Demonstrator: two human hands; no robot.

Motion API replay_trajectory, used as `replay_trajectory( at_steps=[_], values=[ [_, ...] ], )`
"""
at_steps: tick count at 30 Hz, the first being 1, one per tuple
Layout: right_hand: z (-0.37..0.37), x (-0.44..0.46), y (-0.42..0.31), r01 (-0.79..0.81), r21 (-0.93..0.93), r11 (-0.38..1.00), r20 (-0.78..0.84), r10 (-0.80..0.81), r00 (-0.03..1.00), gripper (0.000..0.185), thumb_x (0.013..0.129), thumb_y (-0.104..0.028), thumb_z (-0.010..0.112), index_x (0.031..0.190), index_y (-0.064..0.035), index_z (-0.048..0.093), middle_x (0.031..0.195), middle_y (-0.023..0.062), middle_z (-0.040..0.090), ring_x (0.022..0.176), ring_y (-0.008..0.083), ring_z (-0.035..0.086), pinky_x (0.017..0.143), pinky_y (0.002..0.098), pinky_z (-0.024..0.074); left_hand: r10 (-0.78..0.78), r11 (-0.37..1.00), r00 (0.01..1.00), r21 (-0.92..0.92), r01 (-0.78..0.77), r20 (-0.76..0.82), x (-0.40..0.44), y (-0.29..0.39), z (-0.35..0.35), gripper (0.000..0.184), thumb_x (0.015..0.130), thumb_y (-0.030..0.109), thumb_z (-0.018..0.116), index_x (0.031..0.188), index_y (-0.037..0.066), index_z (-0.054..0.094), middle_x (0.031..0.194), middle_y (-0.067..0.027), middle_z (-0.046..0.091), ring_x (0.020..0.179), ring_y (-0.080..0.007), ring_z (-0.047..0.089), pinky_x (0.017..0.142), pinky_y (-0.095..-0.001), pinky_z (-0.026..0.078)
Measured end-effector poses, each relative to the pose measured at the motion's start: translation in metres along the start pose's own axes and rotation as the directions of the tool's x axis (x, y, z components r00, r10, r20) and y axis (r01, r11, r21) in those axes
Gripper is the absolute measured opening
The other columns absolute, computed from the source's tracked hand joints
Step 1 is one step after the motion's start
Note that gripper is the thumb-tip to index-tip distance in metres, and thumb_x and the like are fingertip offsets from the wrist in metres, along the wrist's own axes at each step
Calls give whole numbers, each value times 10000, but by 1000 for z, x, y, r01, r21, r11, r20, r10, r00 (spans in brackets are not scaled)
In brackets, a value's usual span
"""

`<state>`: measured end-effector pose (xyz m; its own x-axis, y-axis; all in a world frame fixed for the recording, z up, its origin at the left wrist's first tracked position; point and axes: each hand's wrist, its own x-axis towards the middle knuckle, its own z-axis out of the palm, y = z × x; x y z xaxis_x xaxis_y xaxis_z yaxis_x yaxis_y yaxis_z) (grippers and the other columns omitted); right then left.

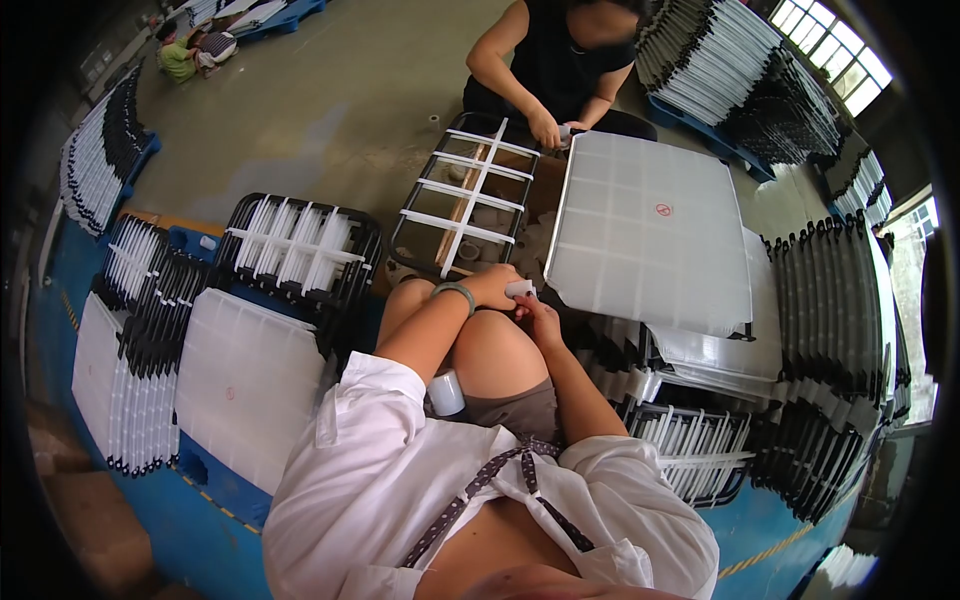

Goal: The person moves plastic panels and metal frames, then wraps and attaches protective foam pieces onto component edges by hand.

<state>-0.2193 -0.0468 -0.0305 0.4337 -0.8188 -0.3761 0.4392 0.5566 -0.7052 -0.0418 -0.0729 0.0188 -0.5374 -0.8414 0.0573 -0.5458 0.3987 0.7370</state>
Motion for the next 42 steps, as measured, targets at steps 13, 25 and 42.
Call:
replay_trajectory(
  at_steps=[13,25,42],
  values=[
    [-2,9,3,67,-217,974,-283,-129,950,263,790,-253,657,683,-17,611,648,45,593,551,109,512,534,238,427,-68,995,994,-74,62,-84,1,-11,3,267,690,179,644,906,34,584,852,-193,611,810,-345,585,708,-382,450],
    [-15,5,-4,48,-189,981,-150,-77,986,324,825,-263,597,621,-13,575,616,67,570,576,138,523,581,261,421,-172,984,971,-77,161,-169,19,-14,12,176,771,183,607,878,56,548,768,-173,614,727,-343,589,632,-394,462],
    [144,-143,-46,871,-441,-215,847,222,483,301,610,-204,684,903,-164,630,864,8,553,904,223,517,976,472,284,11,999,977,47,-2,-212,31,-30,23,156,689,169,624,686,14,648,729,-148,601,690,-305,582,632,-367,463]
  ],
)
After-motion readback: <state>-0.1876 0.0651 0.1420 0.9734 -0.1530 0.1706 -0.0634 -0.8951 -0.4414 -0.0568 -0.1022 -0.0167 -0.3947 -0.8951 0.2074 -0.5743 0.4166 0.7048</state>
